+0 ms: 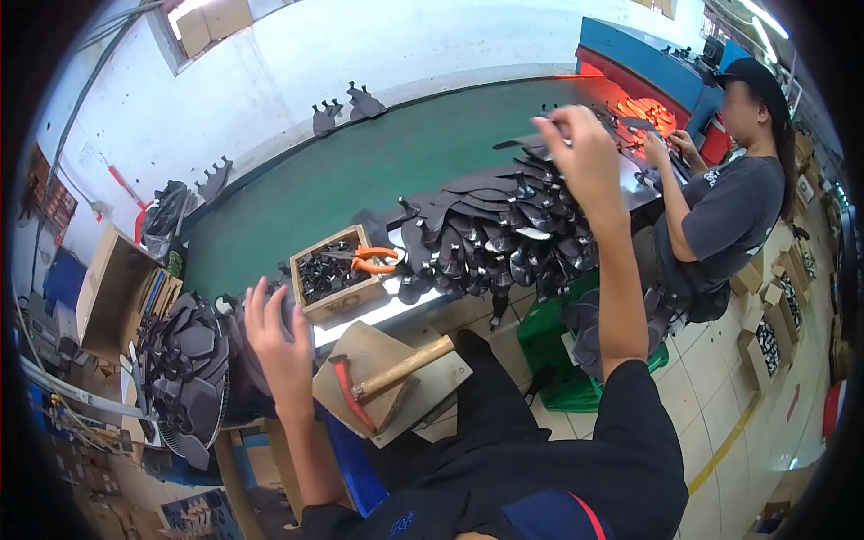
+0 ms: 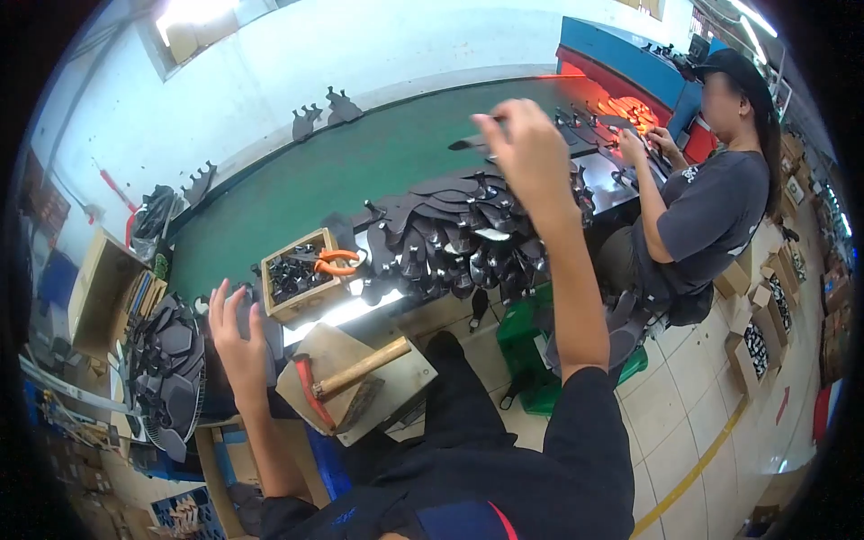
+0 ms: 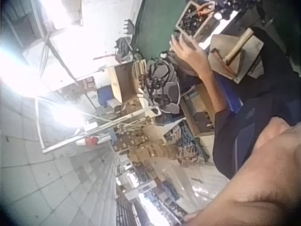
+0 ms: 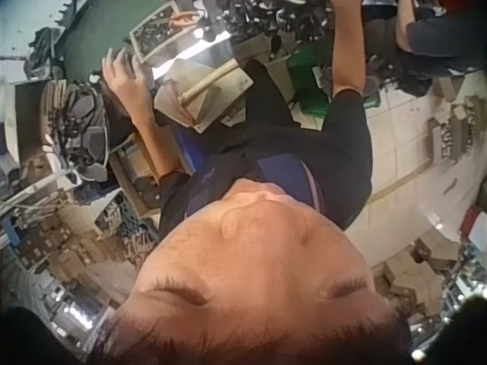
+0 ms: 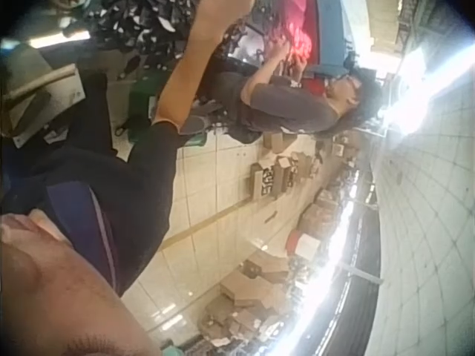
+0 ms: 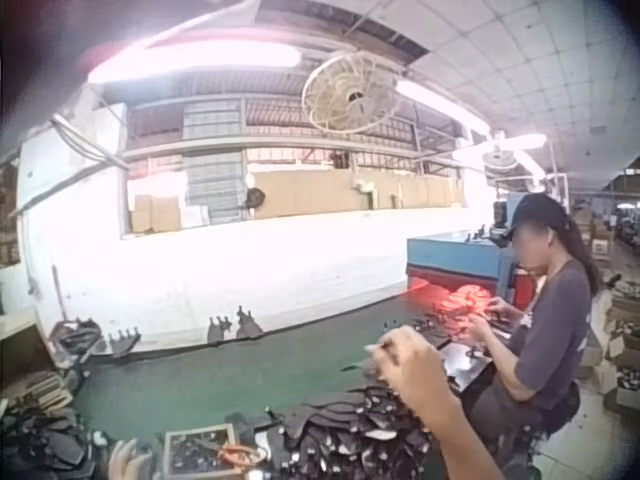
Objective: Assembling shoe components by nailing and hammering them onto a last.
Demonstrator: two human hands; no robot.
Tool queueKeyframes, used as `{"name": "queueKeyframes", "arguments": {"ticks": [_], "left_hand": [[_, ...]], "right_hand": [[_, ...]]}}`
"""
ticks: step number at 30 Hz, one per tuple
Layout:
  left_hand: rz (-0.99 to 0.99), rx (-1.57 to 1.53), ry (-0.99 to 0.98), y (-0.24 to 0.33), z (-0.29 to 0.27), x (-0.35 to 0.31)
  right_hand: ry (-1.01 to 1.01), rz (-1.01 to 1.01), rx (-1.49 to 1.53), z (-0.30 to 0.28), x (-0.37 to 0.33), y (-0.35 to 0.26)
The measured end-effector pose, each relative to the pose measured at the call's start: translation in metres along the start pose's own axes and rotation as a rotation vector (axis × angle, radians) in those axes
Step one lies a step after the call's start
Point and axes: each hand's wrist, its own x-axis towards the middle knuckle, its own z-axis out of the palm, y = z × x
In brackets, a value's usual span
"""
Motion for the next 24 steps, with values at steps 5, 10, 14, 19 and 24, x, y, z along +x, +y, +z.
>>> {"name": "queueKeyframes", "arguments": {"ticks": [5, 10, 14, 19, 24], "left_hand": [[0.154, -0.399, -0.051, 0.090, -0.003, -0.007], [0.171, -0.631, 0.375, 0.061, -0.013, -0.053], [0.140, -1.309, 0.029, 0.033, -0.085, -0.077], [-0.361, -1.230, 0.257, 0.035, -0.078, -0.083], [-0.647, -1.526, 0.109, 0.009, -0.022, -0.095]], "right_hand": [[-0.508, 0.013, 0.612, 0.004, -0.034, -0.154], [-1.028, 0.085, 1.740, -0.009, -0.079, -0.209], [-0.770, -0.249, 1.032, 0.063, -0.164, -0.211], [-1.063, -0.456, 0.298, 0.079, -0.244, -0.161], [-0.978, -0.241, 0.260, 0.055, -0.252, -0.091]]}}
